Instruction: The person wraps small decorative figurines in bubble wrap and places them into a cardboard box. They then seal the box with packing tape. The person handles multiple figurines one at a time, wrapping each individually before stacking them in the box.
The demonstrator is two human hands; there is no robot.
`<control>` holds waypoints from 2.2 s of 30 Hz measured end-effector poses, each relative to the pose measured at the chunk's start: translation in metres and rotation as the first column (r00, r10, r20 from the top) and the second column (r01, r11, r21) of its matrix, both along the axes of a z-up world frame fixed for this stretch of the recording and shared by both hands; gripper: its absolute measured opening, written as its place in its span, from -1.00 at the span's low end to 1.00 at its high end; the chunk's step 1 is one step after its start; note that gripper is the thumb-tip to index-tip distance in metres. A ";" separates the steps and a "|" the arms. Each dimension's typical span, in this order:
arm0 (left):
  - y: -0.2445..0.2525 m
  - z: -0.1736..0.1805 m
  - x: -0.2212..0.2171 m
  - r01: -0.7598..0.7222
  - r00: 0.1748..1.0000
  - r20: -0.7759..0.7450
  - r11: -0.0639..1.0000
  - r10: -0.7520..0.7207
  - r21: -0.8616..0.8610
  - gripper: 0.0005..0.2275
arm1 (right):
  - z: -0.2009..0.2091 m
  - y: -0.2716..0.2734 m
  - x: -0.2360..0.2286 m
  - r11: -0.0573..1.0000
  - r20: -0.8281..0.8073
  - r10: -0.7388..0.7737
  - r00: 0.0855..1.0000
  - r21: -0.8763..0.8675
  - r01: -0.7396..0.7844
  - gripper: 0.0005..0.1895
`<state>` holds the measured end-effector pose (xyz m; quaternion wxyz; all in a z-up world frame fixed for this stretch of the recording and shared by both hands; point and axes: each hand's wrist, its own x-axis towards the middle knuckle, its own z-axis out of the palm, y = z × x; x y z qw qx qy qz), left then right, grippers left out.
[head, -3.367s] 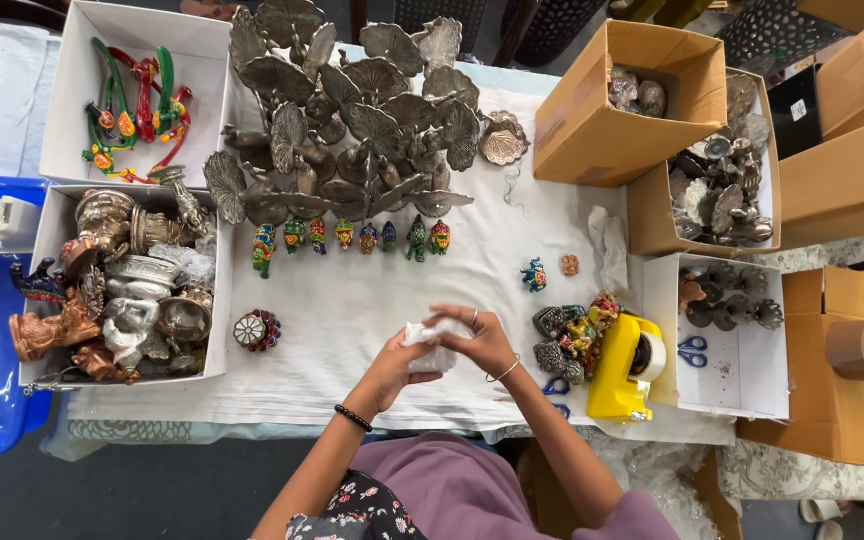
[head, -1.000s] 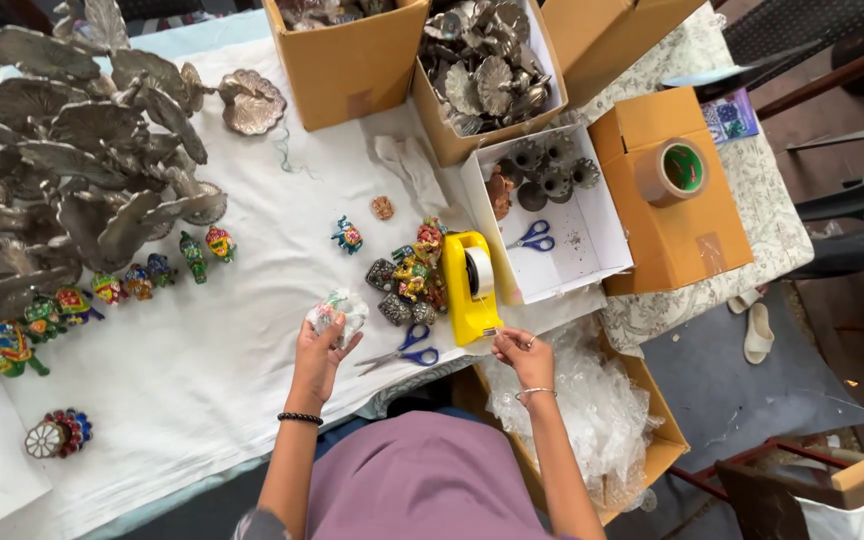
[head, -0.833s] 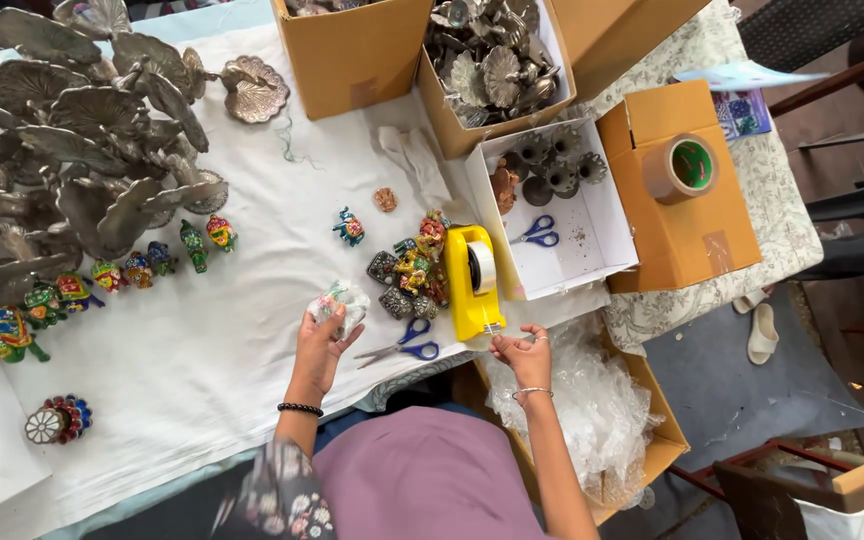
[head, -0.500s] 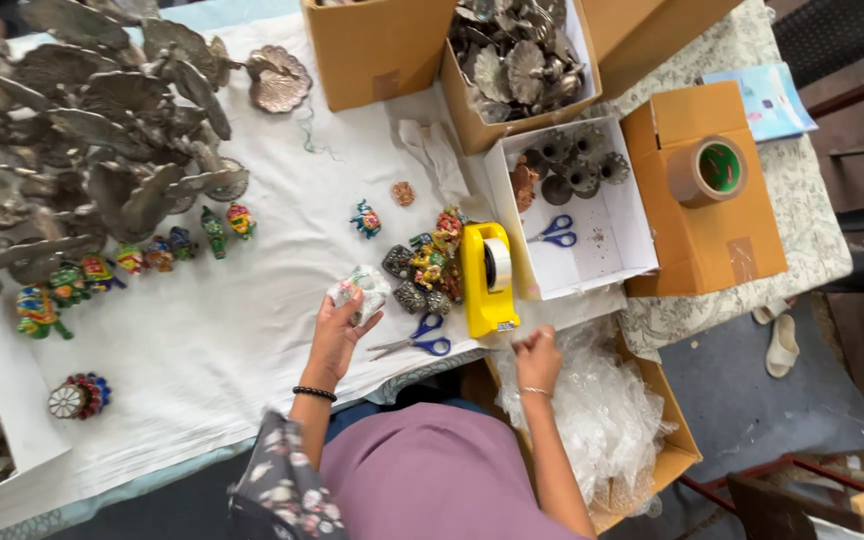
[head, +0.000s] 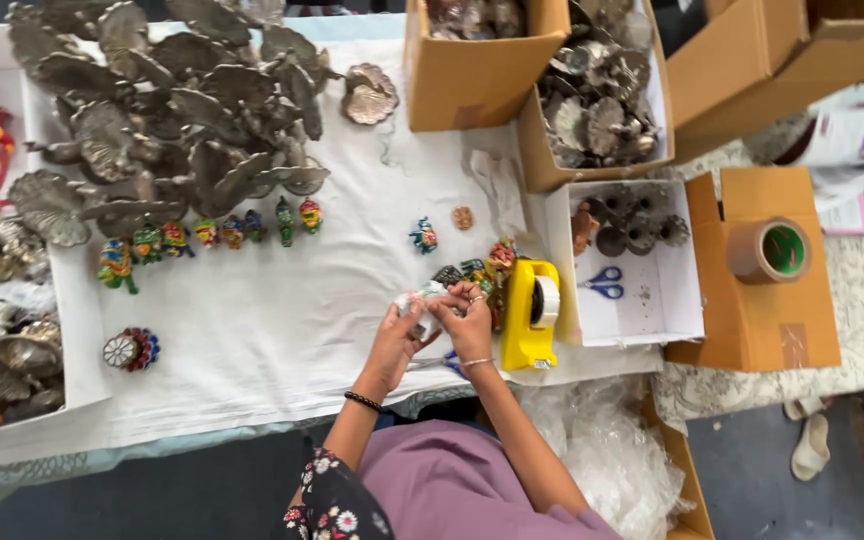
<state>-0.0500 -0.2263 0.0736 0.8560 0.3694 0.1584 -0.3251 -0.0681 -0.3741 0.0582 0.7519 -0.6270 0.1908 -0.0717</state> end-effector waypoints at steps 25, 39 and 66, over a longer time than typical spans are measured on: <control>0.038 -0.036 0.105 -0.261 0.912 0.388 0.540 -0.135 0.801 -0.49 | -0.040 0.003 0.181 0.856 -0.432 0.209 0.877 -0.353 -0.378 -0.59; 0.082 -0.030 0.177 -0.737 0.520 0.180 -0.332 -0.835 0.589 -0.86 | 0.068 -0.139 0.060 0.940 -0.070 -0.136 0.988 0.305 0.151 -0.55; 0.061 -0.013 0.028 -0.705 0.415 0.459 0.041 -0.786 0.708 -0.67 | -0.074 -0.223 -0.291 0.548 0.127 -0.799 0.588 -0.247 0.799 -0.65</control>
